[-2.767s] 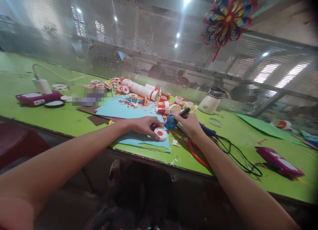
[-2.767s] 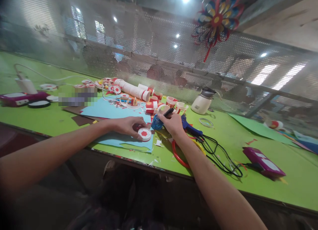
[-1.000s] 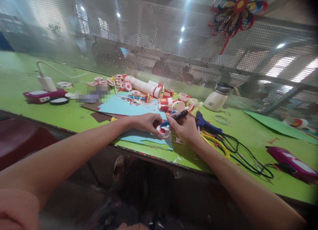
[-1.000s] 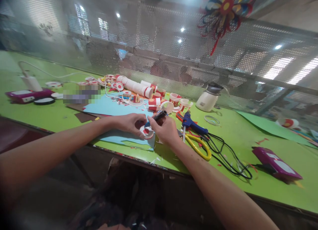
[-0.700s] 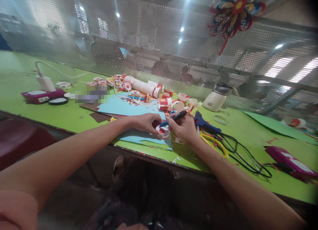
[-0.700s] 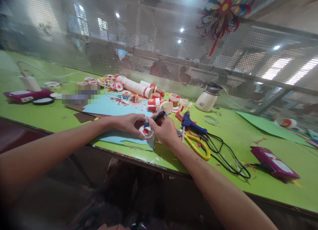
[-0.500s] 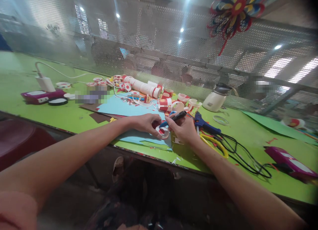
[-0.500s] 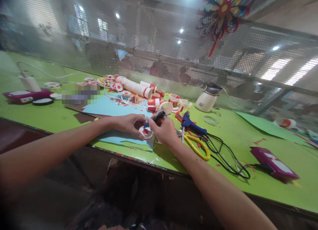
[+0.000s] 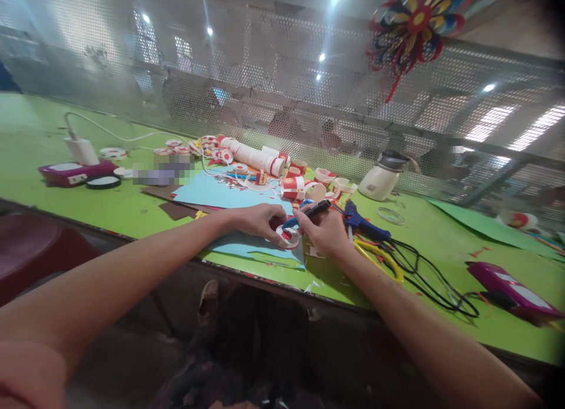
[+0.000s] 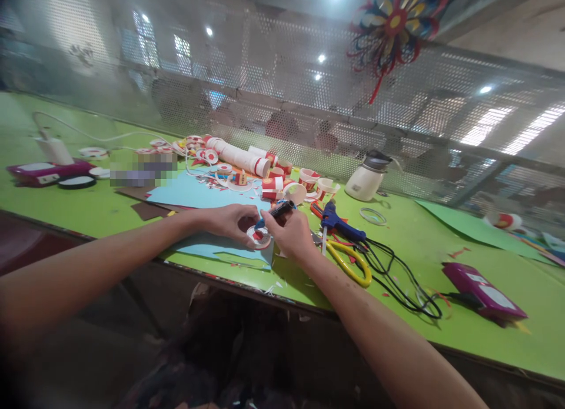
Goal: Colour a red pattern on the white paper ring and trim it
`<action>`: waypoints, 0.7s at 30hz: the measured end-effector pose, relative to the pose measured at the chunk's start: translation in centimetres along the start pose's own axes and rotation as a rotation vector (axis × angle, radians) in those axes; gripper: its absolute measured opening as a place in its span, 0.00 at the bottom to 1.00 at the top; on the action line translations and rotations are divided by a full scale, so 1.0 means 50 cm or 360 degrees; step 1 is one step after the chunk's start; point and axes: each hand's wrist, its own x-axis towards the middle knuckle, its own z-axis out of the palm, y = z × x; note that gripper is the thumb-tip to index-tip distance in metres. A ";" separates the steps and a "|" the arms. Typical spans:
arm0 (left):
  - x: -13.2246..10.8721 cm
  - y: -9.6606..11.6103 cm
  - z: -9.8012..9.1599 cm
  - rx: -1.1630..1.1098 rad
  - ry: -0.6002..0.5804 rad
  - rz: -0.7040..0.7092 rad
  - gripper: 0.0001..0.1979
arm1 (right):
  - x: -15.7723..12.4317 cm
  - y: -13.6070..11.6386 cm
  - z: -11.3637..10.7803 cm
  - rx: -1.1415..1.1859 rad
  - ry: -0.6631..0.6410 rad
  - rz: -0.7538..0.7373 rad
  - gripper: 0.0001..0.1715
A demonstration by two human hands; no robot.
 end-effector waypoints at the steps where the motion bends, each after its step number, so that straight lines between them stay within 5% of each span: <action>1: -0.001 0.001 0.000 0.0006 0.0001 0.0006 0.23 | -0.001 -0.002 0.000 0.0014 0.0005 -0.0007 0.16; 7: -0.003 0.006 -0.001 -0.0001 0.0031 -0.0012 0.24 | 0.000 -0.008 -0.002 0.0119 0.0199 0.0025 0.18; 21: -0.003 0.008 -0.002 -0.0037 -0.0012 -0.0055 0.26 | 0.001 0.006 0.000 -0.0049 0.0099 -0.0020 0.17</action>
